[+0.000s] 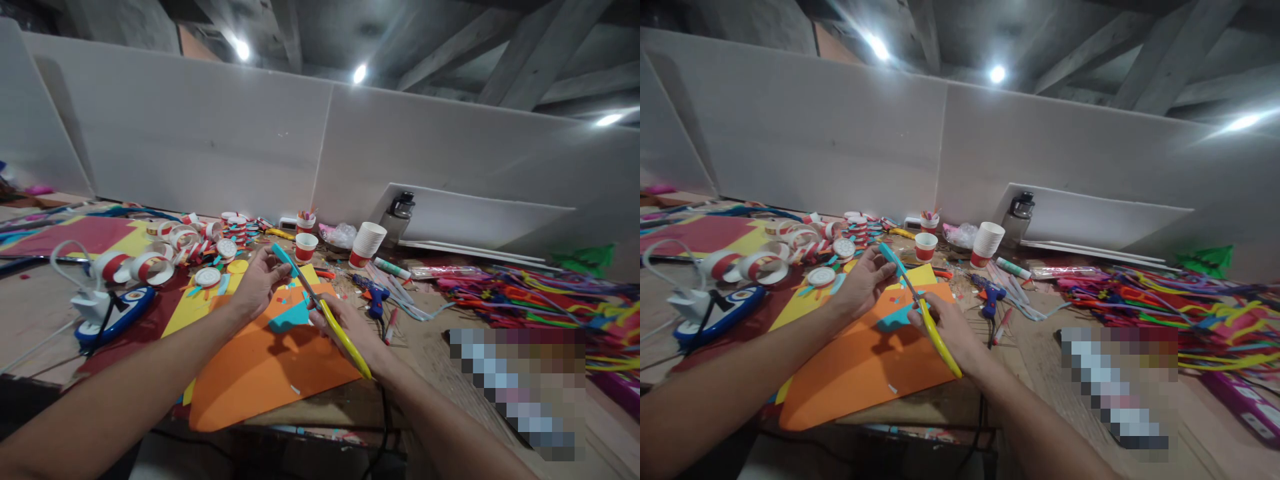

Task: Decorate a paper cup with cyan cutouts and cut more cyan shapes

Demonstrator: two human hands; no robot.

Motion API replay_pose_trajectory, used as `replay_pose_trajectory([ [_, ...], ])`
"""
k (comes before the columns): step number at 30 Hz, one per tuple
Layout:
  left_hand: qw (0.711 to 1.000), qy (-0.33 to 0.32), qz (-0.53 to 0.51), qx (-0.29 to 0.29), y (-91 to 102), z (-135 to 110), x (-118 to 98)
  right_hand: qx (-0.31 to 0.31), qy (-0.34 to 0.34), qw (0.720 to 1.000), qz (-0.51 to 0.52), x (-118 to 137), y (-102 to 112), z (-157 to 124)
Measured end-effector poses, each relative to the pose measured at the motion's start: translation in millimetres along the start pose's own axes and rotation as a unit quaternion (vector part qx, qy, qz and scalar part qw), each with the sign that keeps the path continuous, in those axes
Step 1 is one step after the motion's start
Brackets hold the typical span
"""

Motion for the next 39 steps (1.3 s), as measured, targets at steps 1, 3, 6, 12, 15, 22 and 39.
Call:
replay_pose_trajectory([
  [1,1.0,-0.001,-0.001,0.001,-0.2,-0.3,0.1,-0.002,0.0,1.0,-0.002,-0.4,-0.2,0.2],
  [3,1.0,-0.003,-0.002,0.002,-0.3,-0.5,0.8,-0.005,-0.001,1.0,-0.007,-1.0,-0.4,0.5],
  [6,1.0,-0.008,0.003,0.005,-0.3,-0.4,2.1,-0.004,-0.002,1.0,-0.009,-1.8,-0.4,0.8],
  [12,1.0,-0.015,0.004,0.007,-2.0,-1.5,3.1,-0.002,0.012,1.0,-0.011,-0.8,0.6,0.5],
  [15,1.0,-0.012,0.002,0.004,-2.7,-2.1,3.1,-0.012,0.028,0.999,-0.017,1.4,0.9,0.6],
  [22,1.0,-0.012,0.003,0.005,-3.8,-2.4,3.2,-0.017,0.044,0.999,-0.012,0.3,-0.4,1.6],
  [39,0.999,-0.019,-0.004,0.029,-3.2,-1.7,4.6,-0.006,0.003,1.0,0.026,-3.8,-1.1,0.1],
])
Point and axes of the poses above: each hand's wrist, its own z-axis towards the middle knuckle, its own y-axis out of the back of the hand, x = y × z, the point moved 2 cm from there along z, towards the middle knuckle, and after that the axes turned 10 degrees about y, right-handed, at the moved point
